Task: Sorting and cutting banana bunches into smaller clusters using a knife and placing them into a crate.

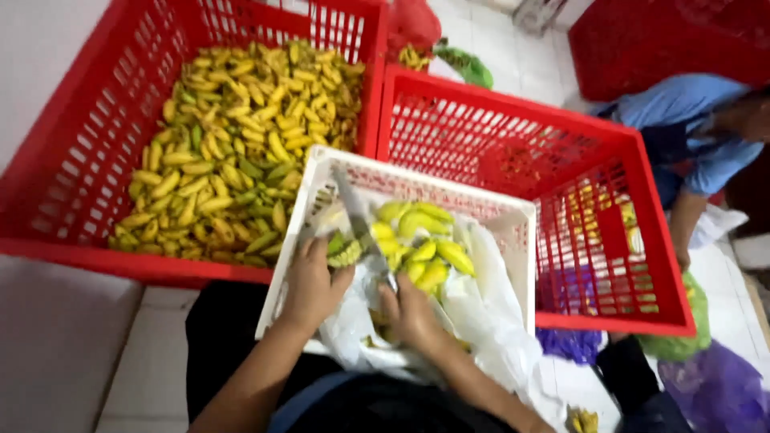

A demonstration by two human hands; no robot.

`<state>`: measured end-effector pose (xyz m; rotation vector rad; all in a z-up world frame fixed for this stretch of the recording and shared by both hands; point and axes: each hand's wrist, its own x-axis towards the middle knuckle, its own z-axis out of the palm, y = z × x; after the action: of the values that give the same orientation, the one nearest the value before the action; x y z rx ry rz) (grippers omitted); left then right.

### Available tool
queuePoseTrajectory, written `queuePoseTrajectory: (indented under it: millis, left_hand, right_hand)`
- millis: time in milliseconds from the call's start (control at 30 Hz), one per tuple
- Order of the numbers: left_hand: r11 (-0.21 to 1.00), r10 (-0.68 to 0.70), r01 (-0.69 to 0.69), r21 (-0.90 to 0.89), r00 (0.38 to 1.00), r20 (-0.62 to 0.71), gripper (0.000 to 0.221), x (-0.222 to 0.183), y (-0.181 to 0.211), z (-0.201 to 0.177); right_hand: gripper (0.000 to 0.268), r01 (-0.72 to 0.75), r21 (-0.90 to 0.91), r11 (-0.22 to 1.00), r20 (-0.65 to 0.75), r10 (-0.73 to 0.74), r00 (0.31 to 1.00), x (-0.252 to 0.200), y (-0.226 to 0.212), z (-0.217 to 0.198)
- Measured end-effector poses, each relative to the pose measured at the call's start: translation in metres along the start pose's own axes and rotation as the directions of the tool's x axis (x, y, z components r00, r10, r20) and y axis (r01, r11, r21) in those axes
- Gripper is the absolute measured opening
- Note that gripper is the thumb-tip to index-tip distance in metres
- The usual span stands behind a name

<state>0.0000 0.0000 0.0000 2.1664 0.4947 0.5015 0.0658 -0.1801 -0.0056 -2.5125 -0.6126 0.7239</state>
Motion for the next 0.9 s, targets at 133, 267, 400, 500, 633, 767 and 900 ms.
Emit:
queuePoseTrajectory:
  millis: [133,267,400,500,633,767,900]
  left_hand:
    - [0.996,-0.009,0.008,-0.088,1.000,-0.012,0.052,0.000,-0.001,0.000]
    - [0.984,-0.038,0.037,-0.173,0.999,-0.001,0.049,-0.002,0.008,-0.006]
    - [0.984,-0.057,0.061,-0.164,0.998,0.032,0.049,-0.006,0.013,-0.010]
    - [0.996,0.087,-0.086,0.011,0.995,-0.059,0.048,-0.016,0.013,-0.007]
    - [0.990,0.127,-0.121,0.065,0.988,-0.088,0.048,-0.014,0.013,-0.008]
    - [0.968,0.249,-0.248,0.030,0.960,-0.127,0.045,-0.027,0.001,-0.004]
    - [0.910,0.369,-0.315,0.271,0.912,-0.180,0.046,-0.035,0.003,-0.004]
  right_hand:
    - [0.027,0.201,0.283,0.938,-0.269,-0.124,0.955,-0.010,-0.003,-0.026]
    - [0.022,0.561,0.504,0.657,-0.542,-0.264,0.797,-0.024,-0.003,-0.043]
    - [0.021,0.808,0.332,0.487,-0.782,-0.337,0.524,-0.007,0.023,-0.010]
    - [0.016,0.309,-0.297,0.903,-0.160,-0.367,0.916,0.011,0.042,0.031]
    - [0.028,0.141,0.044,0.989,-0.054,-0.138,0.989,-0.003,0.003,-0.001]
    - [0.030,0.135,0.144,0.980,-0.136,-0.116,0.984,-0.035,-0.020,-0.028]
    - [0.009,0.517,0.229,0.824,-0.626,-0.282,0.727,-0.048,-0.017,-0.037]
